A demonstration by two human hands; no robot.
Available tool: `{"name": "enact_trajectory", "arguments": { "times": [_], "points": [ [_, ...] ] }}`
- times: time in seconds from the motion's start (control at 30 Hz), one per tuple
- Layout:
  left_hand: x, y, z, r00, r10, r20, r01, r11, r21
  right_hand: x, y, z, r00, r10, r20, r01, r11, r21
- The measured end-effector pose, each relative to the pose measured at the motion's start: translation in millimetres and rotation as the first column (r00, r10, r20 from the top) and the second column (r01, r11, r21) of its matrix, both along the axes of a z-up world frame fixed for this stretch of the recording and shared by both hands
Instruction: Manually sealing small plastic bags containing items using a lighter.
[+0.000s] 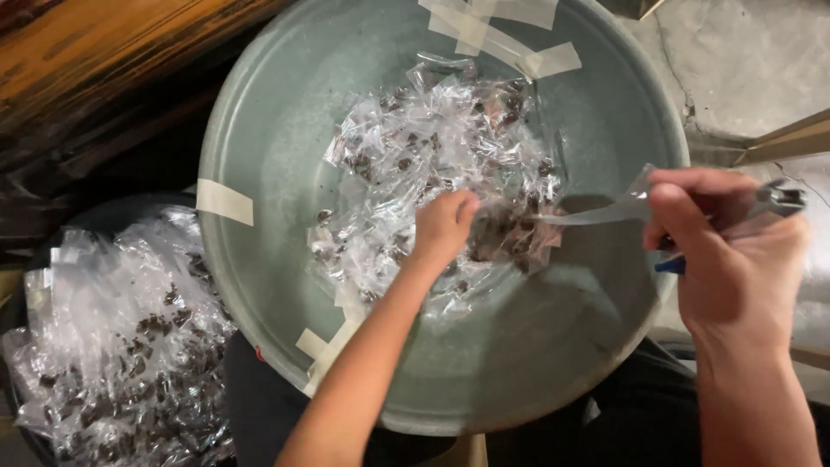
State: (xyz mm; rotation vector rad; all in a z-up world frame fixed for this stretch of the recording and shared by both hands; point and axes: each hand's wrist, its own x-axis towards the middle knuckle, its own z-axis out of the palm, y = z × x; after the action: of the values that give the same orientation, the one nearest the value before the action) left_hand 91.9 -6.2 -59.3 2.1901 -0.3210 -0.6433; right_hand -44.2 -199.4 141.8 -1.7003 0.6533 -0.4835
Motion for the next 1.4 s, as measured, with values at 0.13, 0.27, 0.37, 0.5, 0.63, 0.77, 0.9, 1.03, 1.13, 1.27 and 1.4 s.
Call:
{"name": "enact_trajectory", "arguments": {
  "times": [0.13, 0.27, 0.37, 0.5, 0.63, 0.77, 0.9, 1.03, 1.13, 1.27, 1.4],
  "points": [
    [12, 16, 57, 0.990, 0.122, -0.068, -0.139, 0.922, -0.362, 6, 9, 7, 0.982, 0.155, -0.111, -0.164, 0.984, -0.071],
    [7, 21, 125, 0.957, 0.160, -0.242, -0.262, 0.834, -0.485, 18, 22, 2, 0.930, 0.337, -0.150, -0.345, 0.938, -0.032],
    [-8, 20, 163, 0.960, 0.161, -0.230, -0.262, 0.809, -0.526, 33, 37, -5, 0.895, 0.436, -0.096, -0.417, 0.893, 0.170],
    [-24, 24, 172, 0.999, 0.030, -0.026, -0.040, 0.837, -0.545, 39, 41, -13, 0.874, 0.437, -0.211, -0.402, 0.896, 0.187],
    [-39, 22, 170, 0.966, -0.217, 0.140, 0.255, 0.704, -0.663, 33, 33, -9, 0.910, 0.409, -0.058, -0.378, 0.881, 0.286],
    [-85, 19, 148, 0.785, -0.539, -0.306, 0.438, 0.832, -0.341, 28, 21, 26, 0.991, 0.129, -0.042, -0.116, 0.966, 0.232],
    [-85, 9, 67, 0.658, -0.730, -0.185, 0.740, 0.673, -0.020, -15, -51, -24, 0.960, 0.075, 0.271, -0.106, 0.989, 0.101],
    [-36, -16, 0, 0.771, -0.540, 0.337, 0.500, 0.841, 0.205, -25, -45, -14, 0.987, -0.068, 0.143, 0.060, 0.996, 0.059],
    [-14, -50, -18, 0.638, -0.607, 0.475, 0.442, 0.793, 0.420, -25, -22, 10, 0.992, -0.126, 0.024, 0.127, 0.991, -0.050],
    [-3, -81, -69, 0.707, -0.653, 0.272, 0.385, 0.678, 0.626, -22, -1, 30, 0.988, -0.151, -0.020, 0.150, 0.987, -0.050],
    [-2, -58, -80, 0.731, -0.517, 0.445, 0.236, 0.804, 0.545, -21, -7, 19, 0.985, -0.167, 0.043, 0.168, 0.986, -0.021]
  ]
}}
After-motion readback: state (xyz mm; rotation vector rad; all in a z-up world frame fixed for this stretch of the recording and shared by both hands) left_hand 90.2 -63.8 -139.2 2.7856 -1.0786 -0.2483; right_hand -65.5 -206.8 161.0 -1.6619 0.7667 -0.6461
